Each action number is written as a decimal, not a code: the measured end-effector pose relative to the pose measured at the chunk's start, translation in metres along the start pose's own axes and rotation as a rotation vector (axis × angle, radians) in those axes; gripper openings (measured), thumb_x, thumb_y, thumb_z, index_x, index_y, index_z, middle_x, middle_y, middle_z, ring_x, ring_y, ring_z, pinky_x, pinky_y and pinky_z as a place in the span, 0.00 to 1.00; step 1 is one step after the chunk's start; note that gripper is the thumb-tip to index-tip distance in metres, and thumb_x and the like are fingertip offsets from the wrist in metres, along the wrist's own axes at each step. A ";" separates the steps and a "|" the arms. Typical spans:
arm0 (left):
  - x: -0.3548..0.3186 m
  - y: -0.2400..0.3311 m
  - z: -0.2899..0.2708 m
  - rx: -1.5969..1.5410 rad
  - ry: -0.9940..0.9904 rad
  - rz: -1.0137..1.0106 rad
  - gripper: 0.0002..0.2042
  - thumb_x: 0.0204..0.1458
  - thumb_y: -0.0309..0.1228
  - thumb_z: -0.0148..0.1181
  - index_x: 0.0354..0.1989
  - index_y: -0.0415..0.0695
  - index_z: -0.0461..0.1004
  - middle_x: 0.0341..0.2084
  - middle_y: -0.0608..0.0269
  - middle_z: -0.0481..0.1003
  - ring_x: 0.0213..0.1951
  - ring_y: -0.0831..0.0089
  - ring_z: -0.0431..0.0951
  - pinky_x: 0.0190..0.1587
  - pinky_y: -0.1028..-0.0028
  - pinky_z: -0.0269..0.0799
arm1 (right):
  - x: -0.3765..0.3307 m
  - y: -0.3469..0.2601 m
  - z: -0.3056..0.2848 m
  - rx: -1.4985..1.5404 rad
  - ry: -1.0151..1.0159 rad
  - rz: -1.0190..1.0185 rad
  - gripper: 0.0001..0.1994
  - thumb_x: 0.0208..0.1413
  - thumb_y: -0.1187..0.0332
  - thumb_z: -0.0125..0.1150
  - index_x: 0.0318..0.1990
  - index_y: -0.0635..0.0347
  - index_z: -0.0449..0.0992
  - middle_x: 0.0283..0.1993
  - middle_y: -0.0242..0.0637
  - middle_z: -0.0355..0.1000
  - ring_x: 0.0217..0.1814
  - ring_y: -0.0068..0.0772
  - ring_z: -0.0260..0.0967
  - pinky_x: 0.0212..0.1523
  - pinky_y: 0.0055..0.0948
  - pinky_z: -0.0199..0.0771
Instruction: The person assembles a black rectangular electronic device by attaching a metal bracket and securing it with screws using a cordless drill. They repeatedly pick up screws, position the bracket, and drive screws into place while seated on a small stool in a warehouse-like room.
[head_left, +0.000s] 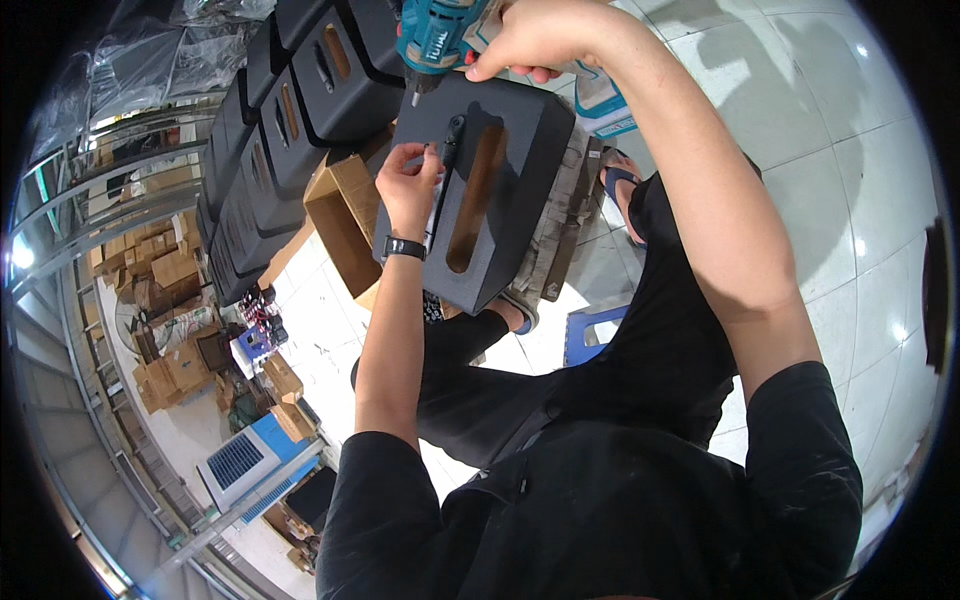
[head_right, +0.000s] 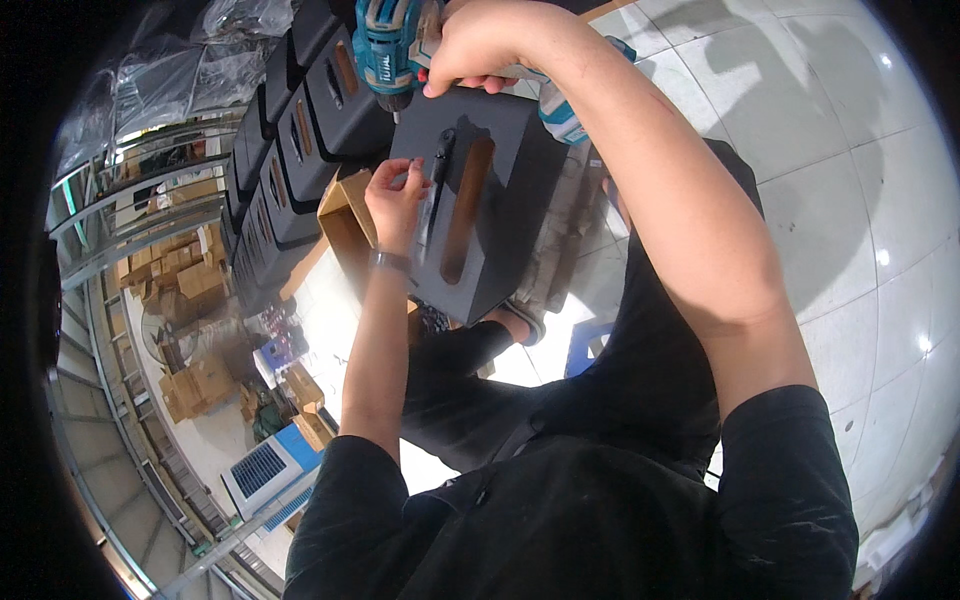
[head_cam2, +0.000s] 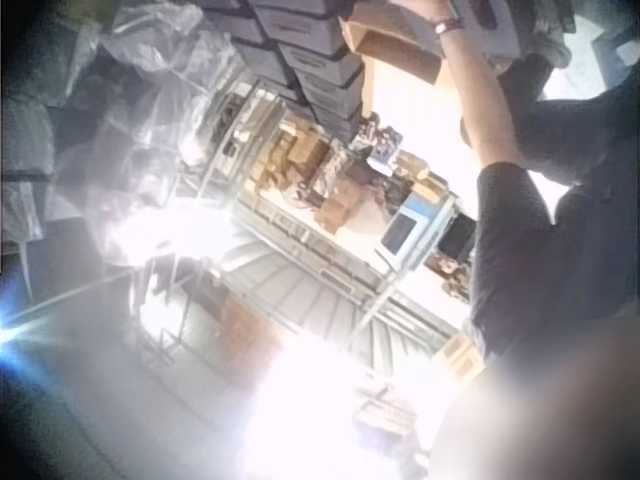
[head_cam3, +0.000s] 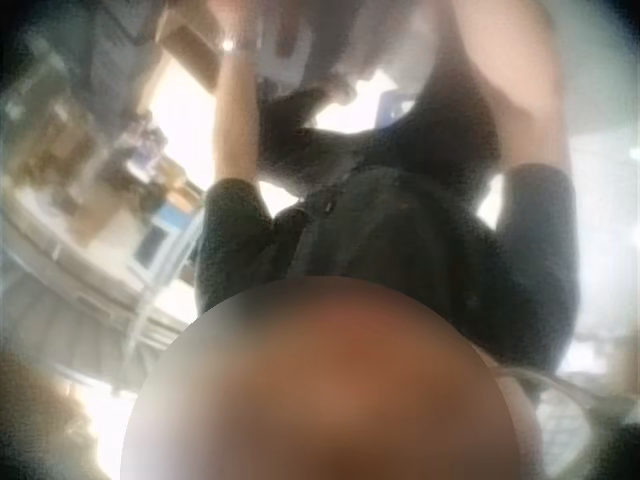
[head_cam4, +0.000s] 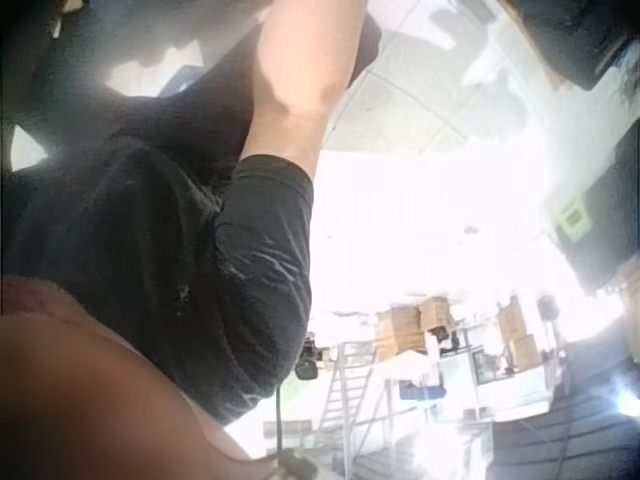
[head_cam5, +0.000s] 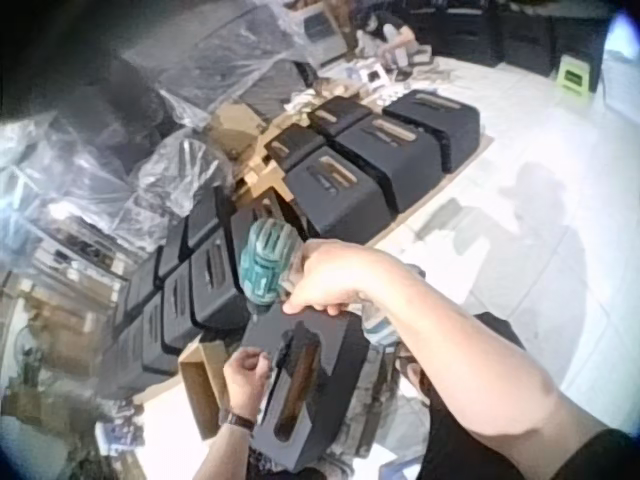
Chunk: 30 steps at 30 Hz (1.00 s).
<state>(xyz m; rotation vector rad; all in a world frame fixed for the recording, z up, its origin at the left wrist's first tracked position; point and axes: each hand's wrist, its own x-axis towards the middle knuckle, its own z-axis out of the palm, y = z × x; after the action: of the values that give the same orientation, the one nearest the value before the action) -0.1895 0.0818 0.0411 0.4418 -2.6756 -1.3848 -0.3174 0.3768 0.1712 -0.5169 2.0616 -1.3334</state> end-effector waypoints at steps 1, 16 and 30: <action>0.001 -0.008 -0.005 -0.110 0.016 0.002 0.06 0.59 0.27 0.68 0.36 0.37 0.79 0.29 0.64 0.81 0.29 0.78 0.80 0.33 0.78 0.76 | 0.004 0.001 0.003 0.005 -0.027 0.005 0.14 0.51 0.63 0.76 0.30 0.64 0.78 0.25 0.38 0.77 0.23 0.31 0.74 0.27 0.33 0.75; 0.014 -0.026 -0.019 -0.236 0.014 0.026 0.13 0.61 0.30 0.68 0.52 0.40 0.80 0.38 0.66 0.82 0.38 0.79 0.81 0.37 0.79 0.78 | 0.016 -0.004 0.019 -0.001 -0.100 0.000 0.14 0.52 0.62 0.75 0.26 0.62 0.76 0.21 0.34 0.73 0.19 0.29 0.70 0.24 0.31 0.72; 0.020 -0.024 -0.024 -0.115 -0.032 0.075 0.12 0.59 0.31 0.71 0.49 0.43 0.81 0.38 0.69 0.83 0.40 0.81 0.81 0.37 0.79 0.75 | 0.012 -0.003 0.019 0.008 -0.108 -0.016 0.15 0.53 0.62 0.74 0.26 0.61 0.76 0.22 0.34 0.73 0.19 0.28 0.70 0.24 0.31 0.72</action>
<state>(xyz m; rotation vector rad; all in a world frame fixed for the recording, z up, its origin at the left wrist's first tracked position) -0.1987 0.0434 0.0345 0.3083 -2.5902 -1.5262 -0.3132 0.3547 0.1648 -0.5899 1.9676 -1.2937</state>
